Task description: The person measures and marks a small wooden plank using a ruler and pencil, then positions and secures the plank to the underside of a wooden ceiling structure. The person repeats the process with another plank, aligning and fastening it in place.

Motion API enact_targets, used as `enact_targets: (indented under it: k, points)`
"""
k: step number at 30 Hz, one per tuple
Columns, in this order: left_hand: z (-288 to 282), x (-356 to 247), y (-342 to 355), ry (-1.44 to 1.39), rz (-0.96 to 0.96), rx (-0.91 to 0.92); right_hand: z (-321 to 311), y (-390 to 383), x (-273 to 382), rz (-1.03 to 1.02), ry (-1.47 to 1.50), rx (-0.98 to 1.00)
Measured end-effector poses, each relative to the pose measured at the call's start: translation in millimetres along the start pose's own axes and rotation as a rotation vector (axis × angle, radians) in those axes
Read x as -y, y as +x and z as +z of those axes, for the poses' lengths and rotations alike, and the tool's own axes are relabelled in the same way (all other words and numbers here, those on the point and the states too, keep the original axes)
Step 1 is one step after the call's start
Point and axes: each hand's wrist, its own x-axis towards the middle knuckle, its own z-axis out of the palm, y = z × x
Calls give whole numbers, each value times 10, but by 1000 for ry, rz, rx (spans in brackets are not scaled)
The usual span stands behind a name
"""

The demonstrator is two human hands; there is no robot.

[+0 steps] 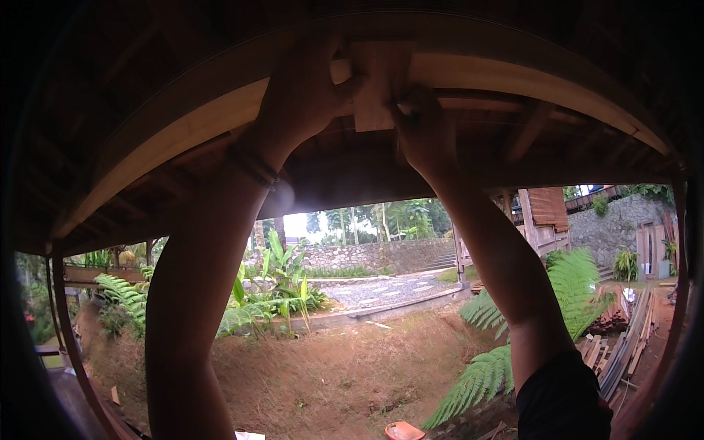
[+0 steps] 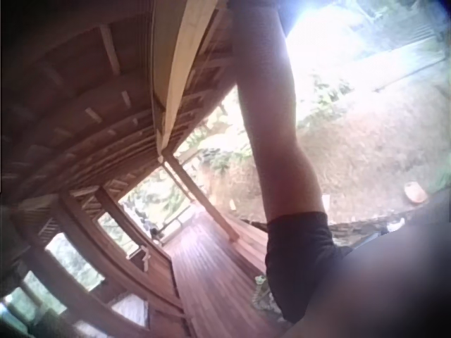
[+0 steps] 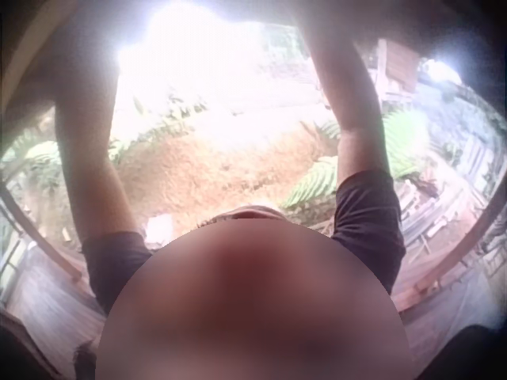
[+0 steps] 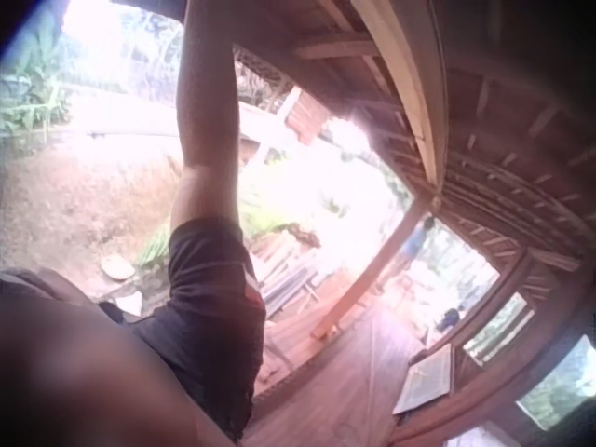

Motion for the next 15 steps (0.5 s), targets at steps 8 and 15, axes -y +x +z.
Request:
enact_targets:
  k: [8,15]
  points:
    - [14,-37,66,-41,17,-62,-62,7,-1,-14,70,2]
    - [21,-5,66,-5,27,-43,-67,5,-4,-15,69,40]
